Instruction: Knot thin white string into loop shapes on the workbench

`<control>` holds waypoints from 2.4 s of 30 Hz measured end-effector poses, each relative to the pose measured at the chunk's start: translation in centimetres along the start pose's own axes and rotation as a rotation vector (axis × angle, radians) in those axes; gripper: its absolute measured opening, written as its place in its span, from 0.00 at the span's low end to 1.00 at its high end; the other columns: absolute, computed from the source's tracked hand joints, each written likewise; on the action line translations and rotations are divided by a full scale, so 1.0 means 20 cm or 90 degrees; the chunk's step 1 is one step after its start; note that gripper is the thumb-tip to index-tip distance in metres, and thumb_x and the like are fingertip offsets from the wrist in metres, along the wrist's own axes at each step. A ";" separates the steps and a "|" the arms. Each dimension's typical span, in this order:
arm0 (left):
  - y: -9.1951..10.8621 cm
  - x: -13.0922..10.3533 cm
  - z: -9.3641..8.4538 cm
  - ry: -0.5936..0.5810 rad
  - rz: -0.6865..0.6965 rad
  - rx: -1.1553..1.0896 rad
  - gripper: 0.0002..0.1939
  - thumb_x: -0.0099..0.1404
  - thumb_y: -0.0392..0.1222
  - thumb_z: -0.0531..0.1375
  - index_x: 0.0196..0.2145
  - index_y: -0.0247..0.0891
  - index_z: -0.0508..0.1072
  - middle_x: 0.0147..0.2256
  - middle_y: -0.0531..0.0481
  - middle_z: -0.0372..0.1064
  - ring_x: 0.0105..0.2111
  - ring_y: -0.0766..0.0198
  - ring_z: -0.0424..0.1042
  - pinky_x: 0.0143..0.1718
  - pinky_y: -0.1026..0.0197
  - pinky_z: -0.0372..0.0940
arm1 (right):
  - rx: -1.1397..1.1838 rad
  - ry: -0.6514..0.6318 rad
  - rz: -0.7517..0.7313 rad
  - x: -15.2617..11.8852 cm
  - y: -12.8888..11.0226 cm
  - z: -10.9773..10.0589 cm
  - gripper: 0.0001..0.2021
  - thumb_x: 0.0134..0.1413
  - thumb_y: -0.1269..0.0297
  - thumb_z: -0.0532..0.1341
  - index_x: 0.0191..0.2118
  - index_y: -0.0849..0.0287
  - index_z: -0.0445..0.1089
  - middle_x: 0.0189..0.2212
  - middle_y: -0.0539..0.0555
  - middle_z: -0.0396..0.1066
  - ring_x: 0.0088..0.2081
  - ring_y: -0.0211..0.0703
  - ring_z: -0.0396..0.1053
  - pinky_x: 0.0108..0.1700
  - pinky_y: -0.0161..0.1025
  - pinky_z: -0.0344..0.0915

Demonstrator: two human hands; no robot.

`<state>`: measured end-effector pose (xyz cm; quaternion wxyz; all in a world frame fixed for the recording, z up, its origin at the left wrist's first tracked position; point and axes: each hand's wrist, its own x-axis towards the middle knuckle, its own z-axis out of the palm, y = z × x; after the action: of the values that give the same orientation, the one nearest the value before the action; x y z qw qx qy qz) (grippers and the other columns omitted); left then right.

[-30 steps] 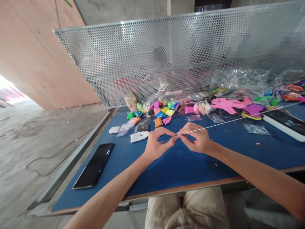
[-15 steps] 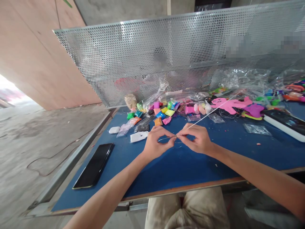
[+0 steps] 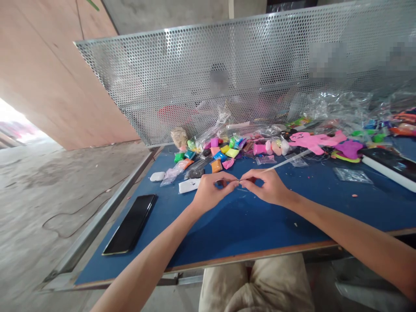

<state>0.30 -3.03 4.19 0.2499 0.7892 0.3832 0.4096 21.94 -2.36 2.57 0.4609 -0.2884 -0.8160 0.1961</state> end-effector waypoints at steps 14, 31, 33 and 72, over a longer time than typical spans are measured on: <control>0.02 0.03 -0.04 0.035 0.087 0.091 0.06 0.67 0.43 0.63 0.40 0.42 0.78 0.37 0.51 0.78 0.32 0.66 0.77 0.38 0.64 0.72 | -0.010 -0.037 -0.005 0.06 -0.01 -0.07 0.07 0.63 0.62 0.61 0.42 0.55 0.76 0.36 0.51 0.79 0.34 0.41 0.77 0.37 0.37 0.73; 0.07 0.03 -0.05 0.077 0.093 0.055 0.13 0.65 0.44 0.65 0.47 0.42 0.77 0.36 0.50 0.77 0.35 0.65 0.72 0.37 0.63 0.67 | 0.122 0.004 0.067 0.04 -0.04 -0.04 0.07 0.59 0.60 0.65 0.37 0.57 0.78 0.31 0.52 0.79 0.31 0.43 0.78 0.34 0.37 0.76; 0.06 0.03 -0.04 0.074 0.055 0.017 0.12 0.65 0.46 0.65 0.45 0.41 0.78 0.37 0.49 0.77 0.36 0.64 0.73 0.36 0.63 0.67 | 0.152 0.006 0.084 0.04 -0.05 -0.03 0.07 0.59 0.61 0.65 0.35 0.58 0.77 0.30 0.53 0.79 0.32 0.43 0.78 0.34 0.37 0.75; 0.00 -0.02 0.11 0.106 -0.250 -0.420 0.17 0.56 0.51 0.71 0.40 0.39 0.81 0.41 0.45 0.79 0.40 0.59 0.75 0.43 0.57 0.70 | 0.000 0.113 0.004 0.03 0.01 0.09 0.07 0.64 0.63 0.59 0.36 0.56 0.74 0.31 0.52 0.74 0.33 0.42 0.70 0.39 0.41 0.67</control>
<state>2.11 -3.52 2.87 0.5320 0.5420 0.3938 0.5178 20.24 -1.98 2.00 0.5305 -0.3076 -0.7712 0.1711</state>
